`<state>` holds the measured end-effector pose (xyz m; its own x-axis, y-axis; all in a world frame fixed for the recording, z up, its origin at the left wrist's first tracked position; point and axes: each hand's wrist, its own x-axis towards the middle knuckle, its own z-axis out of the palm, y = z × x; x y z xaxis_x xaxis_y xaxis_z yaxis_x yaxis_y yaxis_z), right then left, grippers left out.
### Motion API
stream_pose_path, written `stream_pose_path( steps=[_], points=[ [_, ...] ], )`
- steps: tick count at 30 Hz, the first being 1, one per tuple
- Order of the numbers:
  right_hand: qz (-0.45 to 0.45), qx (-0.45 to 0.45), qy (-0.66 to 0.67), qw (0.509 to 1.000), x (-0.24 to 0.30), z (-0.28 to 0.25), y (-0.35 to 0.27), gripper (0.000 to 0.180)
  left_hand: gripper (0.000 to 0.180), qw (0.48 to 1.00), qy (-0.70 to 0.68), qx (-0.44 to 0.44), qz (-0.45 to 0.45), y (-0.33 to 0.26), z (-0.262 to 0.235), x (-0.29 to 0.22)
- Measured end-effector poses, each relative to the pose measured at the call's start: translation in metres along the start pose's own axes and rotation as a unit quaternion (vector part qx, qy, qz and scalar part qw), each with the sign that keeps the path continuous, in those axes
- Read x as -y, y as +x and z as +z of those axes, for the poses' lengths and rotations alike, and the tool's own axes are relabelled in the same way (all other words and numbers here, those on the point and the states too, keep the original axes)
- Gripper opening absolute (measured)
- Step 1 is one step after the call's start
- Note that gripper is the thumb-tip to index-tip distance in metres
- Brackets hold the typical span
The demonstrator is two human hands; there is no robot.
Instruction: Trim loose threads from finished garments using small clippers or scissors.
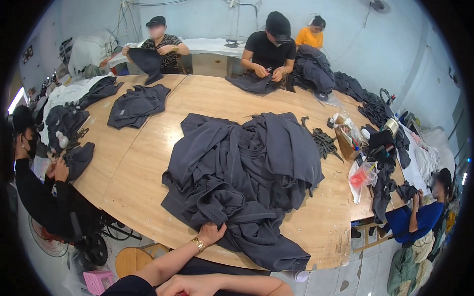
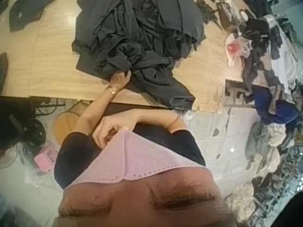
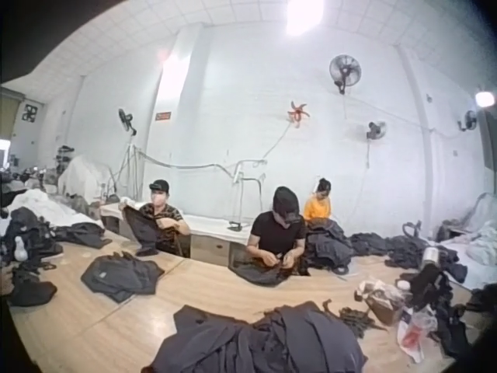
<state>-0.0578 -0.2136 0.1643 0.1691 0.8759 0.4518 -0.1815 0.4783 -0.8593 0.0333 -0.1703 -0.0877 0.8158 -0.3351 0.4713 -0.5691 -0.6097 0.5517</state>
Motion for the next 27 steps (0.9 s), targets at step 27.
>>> stream_pose_path(
  steps=[27],
  points=[
    [-0.069, -0.774, -0.054, 0.628, -0.011, -0.023, -0.13, 0.012, 0.027, 0.525, -0.773, -0.018, -0.355, 0.067, -0.146, -0.079]
  ],
)
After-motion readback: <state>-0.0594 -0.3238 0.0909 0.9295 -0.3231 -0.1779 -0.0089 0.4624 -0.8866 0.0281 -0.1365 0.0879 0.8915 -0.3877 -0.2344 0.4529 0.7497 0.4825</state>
